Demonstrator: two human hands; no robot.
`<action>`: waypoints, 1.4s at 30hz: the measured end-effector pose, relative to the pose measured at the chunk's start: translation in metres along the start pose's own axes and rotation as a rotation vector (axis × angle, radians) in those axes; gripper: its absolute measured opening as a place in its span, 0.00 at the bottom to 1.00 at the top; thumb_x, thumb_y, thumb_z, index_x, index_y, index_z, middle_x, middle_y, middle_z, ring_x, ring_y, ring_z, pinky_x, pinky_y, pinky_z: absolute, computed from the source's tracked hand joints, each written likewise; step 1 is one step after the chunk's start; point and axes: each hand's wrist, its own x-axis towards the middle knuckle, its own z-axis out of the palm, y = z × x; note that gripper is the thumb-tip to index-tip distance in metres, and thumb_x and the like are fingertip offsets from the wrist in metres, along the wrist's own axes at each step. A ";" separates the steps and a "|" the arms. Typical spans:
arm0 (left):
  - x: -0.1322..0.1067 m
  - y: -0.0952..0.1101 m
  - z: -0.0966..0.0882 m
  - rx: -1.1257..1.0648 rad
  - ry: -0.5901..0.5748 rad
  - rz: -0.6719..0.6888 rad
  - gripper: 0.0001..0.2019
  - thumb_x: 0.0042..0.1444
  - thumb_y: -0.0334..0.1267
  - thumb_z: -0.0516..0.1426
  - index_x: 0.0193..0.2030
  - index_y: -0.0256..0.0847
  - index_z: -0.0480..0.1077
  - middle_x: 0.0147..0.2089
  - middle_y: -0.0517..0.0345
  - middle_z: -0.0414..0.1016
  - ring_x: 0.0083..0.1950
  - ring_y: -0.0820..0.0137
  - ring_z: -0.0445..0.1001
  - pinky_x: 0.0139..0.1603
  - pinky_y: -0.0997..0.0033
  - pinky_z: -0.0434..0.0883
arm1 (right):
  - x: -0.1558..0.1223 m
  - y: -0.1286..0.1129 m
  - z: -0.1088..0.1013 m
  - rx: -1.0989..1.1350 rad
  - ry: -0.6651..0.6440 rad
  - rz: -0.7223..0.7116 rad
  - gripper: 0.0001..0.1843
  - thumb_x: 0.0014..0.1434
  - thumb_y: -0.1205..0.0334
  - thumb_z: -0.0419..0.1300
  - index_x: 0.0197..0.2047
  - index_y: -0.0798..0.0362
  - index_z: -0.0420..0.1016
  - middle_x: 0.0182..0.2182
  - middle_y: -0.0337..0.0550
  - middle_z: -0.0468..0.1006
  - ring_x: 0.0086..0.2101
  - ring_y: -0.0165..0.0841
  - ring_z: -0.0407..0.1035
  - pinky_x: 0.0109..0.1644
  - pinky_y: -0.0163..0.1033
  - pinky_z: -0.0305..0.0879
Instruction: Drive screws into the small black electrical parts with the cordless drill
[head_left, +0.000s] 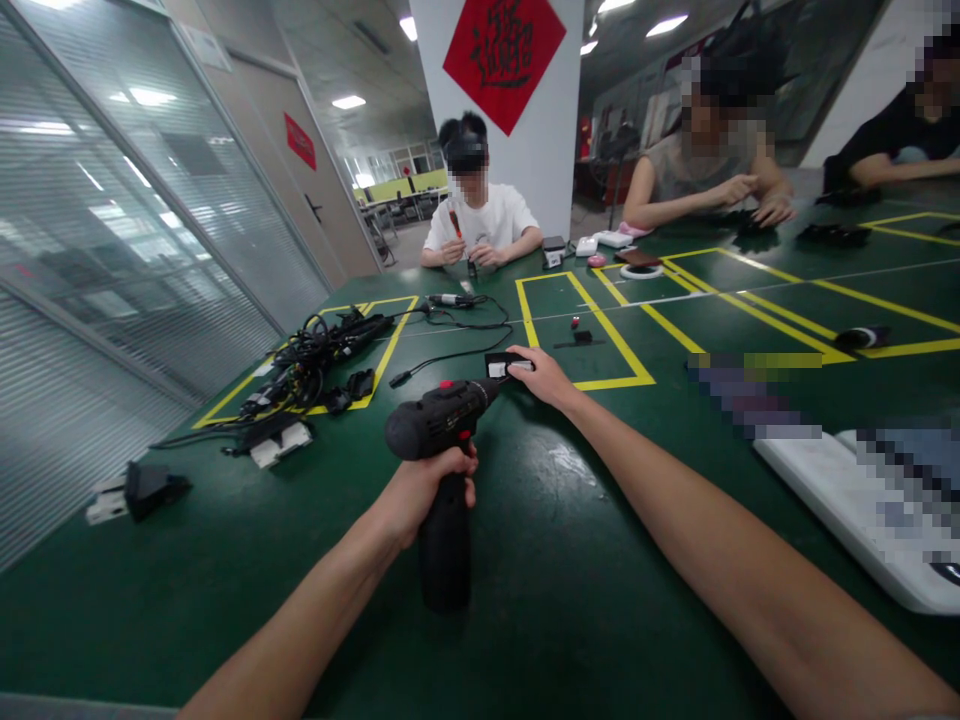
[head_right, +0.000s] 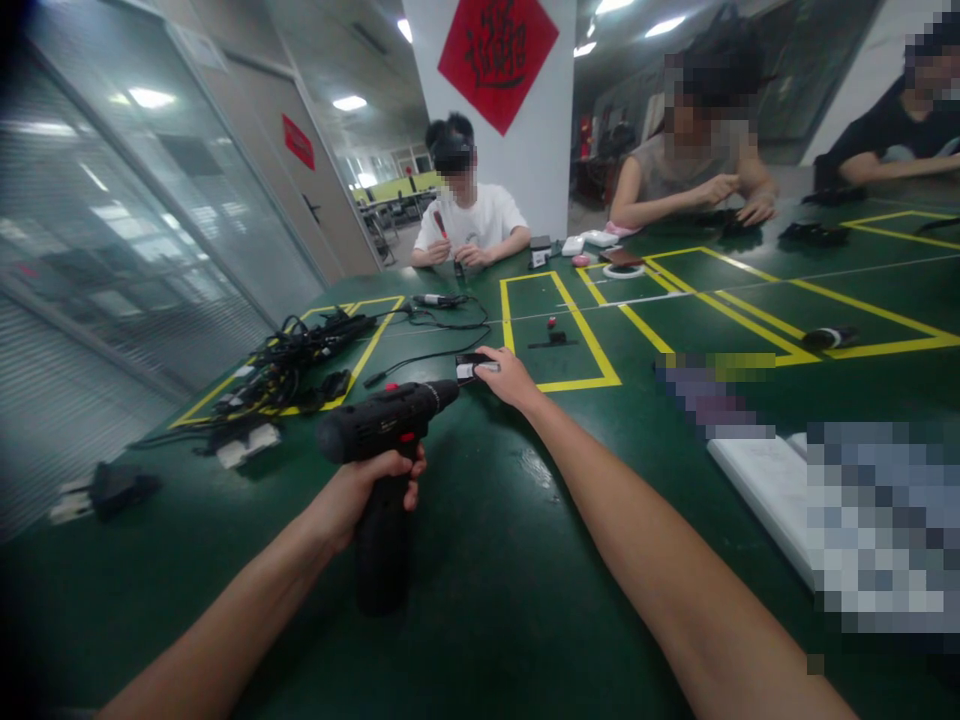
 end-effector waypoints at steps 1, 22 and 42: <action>0.000 0.000 0.000 -0.001 0.001 -0.004 0.09 0.46 0.34 0.58 0.36 0.36 0.68 0.29 0.61 0.68 0.22 0.75 0.70 0.26 0.74 0.64 | 0.000 0.000 0.000 0.000 0.003 0.003 0.22 0.57 0.58 0.58 0.55 0.50 0.75 0.46 0.45 0.73 0.46 0.39 0.69 0.55 0.43 0.62; 0.000 0.002 0.002 0.030 0.000 0.004 0.08 0.45 0.35 0.57 0.34 0.36 0.67 0.27 0.61 0.67 0.21 0.75 0.69 0.25 0.74 0.63 | 0.002 0.002 0.001 -0.012 0.013 -0.035 0.21 0.57 0.59 0.59 0.54 0.50 0.75 0.49 0.45 0.74 0.48 0.39 0.69 0.58 0.45 0.62; 0.000 0.002 0.003 0.041 0.001 0.021 0.07 0.45 0.35 0.57 0.33 0.36 0.67 0.27 0.61 0.68 0.21 0.75 0.69 0.24 0.74 0.63 | 0.001 0.001 0.001 -0.014 0.028 -0.035 0.22 0.56 0.58 0.59 0.54 0.51 0.75 0.47 0.45 0.75 0.46 0.39 0.70 0.57 0.45 0.63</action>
